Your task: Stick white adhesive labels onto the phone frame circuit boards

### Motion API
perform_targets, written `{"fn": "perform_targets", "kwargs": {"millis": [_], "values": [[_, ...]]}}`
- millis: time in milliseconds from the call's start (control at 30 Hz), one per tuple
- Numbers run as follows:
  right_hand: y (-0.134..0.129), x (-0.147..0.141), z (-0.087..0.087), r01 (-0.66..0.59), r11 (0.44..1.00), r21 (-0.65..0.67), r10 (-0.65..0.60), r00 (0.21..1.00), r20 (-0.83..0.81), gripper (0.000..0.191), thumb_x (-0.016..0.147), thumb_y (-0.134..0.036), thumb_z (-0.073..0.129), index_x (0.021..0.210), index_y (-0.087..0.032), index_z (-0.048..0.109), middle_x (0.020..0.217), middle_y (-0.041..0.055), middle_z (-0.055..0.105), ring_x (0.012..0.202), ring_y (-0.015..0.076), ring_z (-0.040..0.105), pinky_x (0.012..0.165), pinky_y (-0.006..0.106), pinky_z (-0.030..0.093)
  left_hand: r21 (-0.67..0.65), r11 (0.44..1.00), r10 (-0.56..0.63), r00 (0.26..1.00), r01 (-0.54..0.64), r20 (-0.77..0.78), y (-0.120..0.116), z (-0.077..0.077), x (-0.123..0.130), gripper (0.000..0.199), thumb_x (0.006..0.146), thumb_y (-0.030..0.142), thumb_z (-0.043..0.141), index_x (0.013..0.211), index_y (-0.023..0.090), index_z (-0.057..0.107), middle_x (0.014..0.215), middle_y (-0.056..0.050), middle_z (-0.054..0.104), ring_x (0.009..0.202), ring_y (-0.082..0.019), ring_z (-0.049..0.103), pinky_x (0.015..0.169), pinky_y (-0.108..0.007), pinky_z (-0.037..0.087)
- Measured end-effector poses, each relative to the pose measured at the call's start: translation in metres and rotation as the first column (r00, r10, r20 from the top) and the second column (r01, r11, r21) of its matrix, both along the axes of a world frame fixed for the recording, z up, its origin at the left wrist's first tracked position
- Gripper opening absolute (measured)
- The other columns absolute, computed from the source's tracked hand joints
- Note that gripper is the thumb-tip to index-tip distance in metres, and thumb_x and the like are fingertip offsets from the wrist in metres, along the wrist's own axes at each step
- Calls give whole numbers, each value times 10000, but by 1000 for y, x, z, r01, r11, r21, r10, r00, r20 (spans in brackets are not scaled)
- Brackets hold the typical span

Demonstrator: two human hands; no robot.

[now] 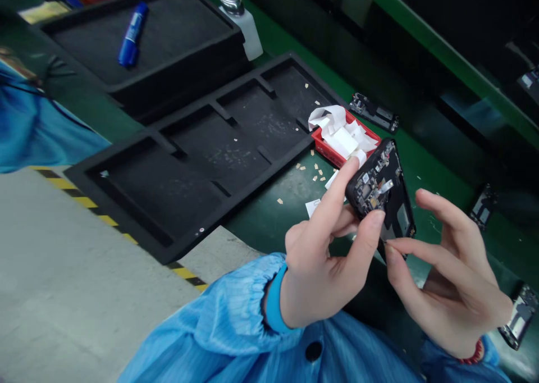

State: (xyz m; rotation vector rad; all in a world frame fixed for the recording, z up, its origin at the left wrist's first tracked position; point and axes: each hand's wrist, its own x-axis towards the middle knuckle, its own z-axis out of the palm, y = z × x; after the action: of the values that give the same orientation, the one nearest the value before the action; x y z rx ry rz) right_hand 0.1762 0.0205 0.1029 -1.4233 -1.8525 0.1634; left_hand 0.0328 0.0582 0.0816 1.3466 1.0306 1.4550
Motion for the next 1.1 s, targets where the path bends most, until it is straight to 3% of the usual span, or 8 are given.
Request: {"fn": "perform_targets", "kwargs": {"millis": [133,233,300,567,900,1100], "values": [[0,7,3,-42,999,26,41,999,26,210,799,-28,737,954,-169,718,1358,126,609,1129,260,676,1059,521,541,-147,986,-75,997,76,13,8,6,-2,525,954,227,619,1467,166,524,590,49,585,497,-54,483,529,-139,509],[1,11,12,-123,992,4,122,987,106,241,799,7,737,997,-124,696,1107,104,717,993,159,702,1073,372,556,-265,947,-175,984,179,37,16,12,-4,497,946,283,617,1411,110,574,595,27,578,475,-58,416,434,-146,429],[2,13,17,-172,985,-12,172,970,173,222,806,-1,746,995,-99,686,1001,88,734,961,131,697,1079,328,548,-290,936,-202,979,201,28,19,14,-4,497,933,286,623,1390,94,591,610,19,581,475,-57,393,422,-148,413],[-1,23,26,-283,956,-82,293,879,376,295,831,25,695,1103,-90,705,1142,97,701,1018,165,671,1161,443,464,-230,948,-237,971,222,-39,21,14,-3,496,944,230,589,1401,39,574,563,57,521,432,-44,435,501,-153,473],[6,20,21,-300,949,-98,315,879,356,201,864,0,668,1046,-82,692,1071,103,710,997,166,672,1163,450,437,-124,974,-205,972,190,-118,22,10,-4,465,935,162,600,1354,-38,576,558,51,595,438,-41,541,516,-115,483],[12,18,16,-265,964,-15,256,915,312,146,808,21,727,918,-49,662,881,96,718,826,111,658,1085,380,518,-132,976,-187,978,175,-91,21,11,-5,470,935,205,612,1354,-9,599,594,14,632,474,-65,546,511,-134,503]]}}
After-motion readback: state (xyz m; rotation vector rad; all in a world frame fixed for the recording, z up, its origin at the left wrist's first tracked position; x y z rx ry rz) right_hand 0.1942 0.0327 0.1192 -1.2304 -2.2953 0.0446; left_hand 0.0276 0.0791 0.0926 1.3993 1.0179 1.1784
